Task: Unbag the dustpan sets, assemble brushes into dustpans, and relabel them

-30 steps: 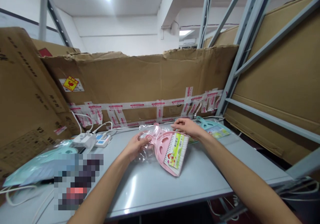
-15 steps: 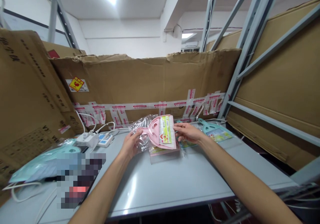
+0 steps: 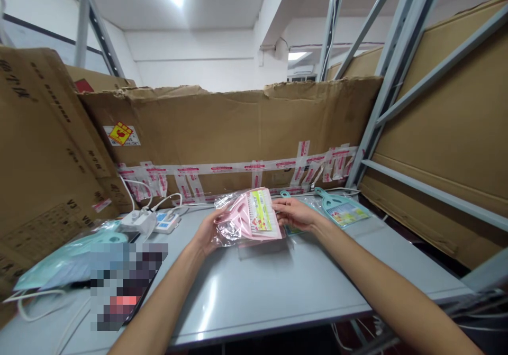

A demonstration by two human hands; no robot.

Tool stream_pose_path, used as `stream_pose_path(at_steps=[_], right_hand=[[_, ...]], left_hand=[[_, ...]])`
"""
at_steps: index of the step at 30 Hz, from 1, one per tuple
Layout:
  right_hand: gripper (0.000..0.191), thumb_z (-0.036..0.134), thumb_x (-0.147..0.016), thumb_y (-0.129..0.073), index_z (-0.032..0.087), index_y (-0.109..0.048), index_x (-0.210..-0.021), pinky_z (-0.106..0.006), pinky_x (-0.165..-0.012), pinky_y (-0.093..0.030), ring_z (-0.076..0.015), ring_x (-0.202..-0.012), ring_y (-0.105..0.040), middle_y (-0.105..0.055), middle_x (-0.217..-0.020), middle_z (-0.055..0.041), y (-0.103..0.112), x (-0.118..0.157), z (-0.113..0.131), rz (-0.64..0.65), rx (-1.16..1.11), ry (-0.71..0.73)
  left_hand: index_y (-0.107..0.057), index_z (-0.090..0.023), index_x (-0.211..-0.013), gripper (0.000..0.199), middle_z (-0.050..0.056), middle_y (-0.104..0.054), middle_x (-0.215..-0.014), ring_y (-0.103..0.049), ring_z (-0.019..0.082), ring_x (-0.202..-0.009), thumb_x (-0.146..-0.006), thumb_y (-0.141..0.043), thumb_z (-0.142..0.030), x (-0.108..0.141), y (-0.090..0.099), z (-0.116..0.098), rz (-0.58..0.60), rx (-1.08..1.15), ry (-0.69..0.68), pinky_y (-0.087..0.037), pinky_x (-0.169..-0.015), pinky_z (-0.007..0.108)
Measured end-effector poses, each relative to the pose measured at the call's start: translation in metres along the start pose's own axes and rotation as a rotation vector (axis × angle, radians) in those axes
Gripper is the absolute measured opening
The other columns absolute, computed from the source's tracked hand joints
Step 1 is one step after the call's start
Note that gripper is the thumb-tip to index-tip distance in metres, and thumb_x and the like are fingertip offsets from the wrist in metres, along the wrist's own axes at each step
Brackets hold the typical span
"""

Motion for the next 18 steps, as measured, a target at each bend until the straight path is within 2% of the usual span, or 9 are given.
stream_pose_path(at_steps=[5,8,12,14,16,18], right_hand=[[0.027,0.029,-0.089,-0.097,0.013,-0.081,-0.104,-0.02,-0.063,-0.068,-0.0132,-0.068,-0.077,-0.083,-0.087,-0.007,-0.005,0.001,0.0,-0.016,-0.021,0.025],[0.024,0.031,-0.092,-0.094,0.014,-0.081,-0.102,-0.018,-0.058,-0.063,-0.0124,-0.069,-0.074,-0.081,-0.087,-0.0063,-0.007,0.0,0.004,-0.04,-0.043,0.073],[0.021,0.036,-0.099,-0.087,0.016,-0.083,-0.097,-0.015,-0.047,-0.051,-0.0117,-0.071,-0.069,-0.082,-0.095,-0.0071,-0.007,-0.001,0.01,-0.104,-0.037,0.159],[0.023,0.038,-0.104,-0.08,0.016,-0.083,-0.098,-0.016,-0.056,-0.057,-0.0136,-0.078,-0.073,-0.083,-0.103,-0.0094,-0.007,-0.002,0.008,-0.123,-0.036,0.15],[0.028,0.04,-0.111,-0.071,0.016,-0.083,-0.102,-0.023,-0.073,-0.066,-0.0171,-0.089,-0.077,-0.084,-0.109,-0.0118,-0.01,-0.002,0.003,-0.11,-0.054,0.098],[0.036,0.042,-0.116,-0.061,0.015,-0.083,-0.106,-0.028,-0.086,-0.069,-0.0198,-0.097,-0.08,-0.085,-0.113,-0.0137,-0.015,-0.001,-0.001,-0.079,-0.077,0.043]], left_hand=[[-0.076,-0.014,-0.092,0.008,0.012,-0.082,-0.082,-0.082,0.031,-0.077,-0.09,-0.078,-0.02,0.002,-0.004,-0.001,0.068,0.166,-0.011,-0.071,-0.081,0.045],[-0.077,-0.013,-0.094,0.009,0.013,-0.082,-0.081,-0.083,0.033,-0.081,-0.09,-0.071,-0.019,0.0,-0.006,-0.001,0.105,0.187,-0.006,-0.071,-0.088,0.05],[-0.077,-0.012,-0.096,0.013,0.014,-0.083,-0.082,-0.083,0.034,-0.084,-0.09,-0.066,-0.018,-0.004,-0.006,-0.002,0.121,0.203,-0.027,-0.07,-0.092,0.052],[-0.077,-0.013,-0.098,0.015,0.014,-0.083,-0.084,-0.083,0.034,-0.085,-0.091,-0.065,-0.018,-0.004,-0.006,-0.003,0.121,0.214,-0.045,-0.07,-0.094,0.054],[-0.077,-0.011,-0.103,0.018,0.015,-0.084,-0.087,-0.084,0.034,-0.087,-0.092,-0.065,-0.018,-0.004,-0.007,-0.004,0.121,0.223,-0.058,-0.069,-0.096,0.055],[-0.078,-0.009,-0.112,0.026,0.016,-0.085,-0.091,-0.084,0.035,-0.089,-0.092,-0.064,-0.019,-0.003,-0.007,-0.005,0.125,0.227,-0.066,-0.07,-0.096,0.056]])
Point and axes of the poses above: each hand's wrist, its own x-axis away from the middle knuckle, its own y-axis out of the back of the hand, z = x × y, the point moved 7 cm from there along -x, towards the middle knuckle
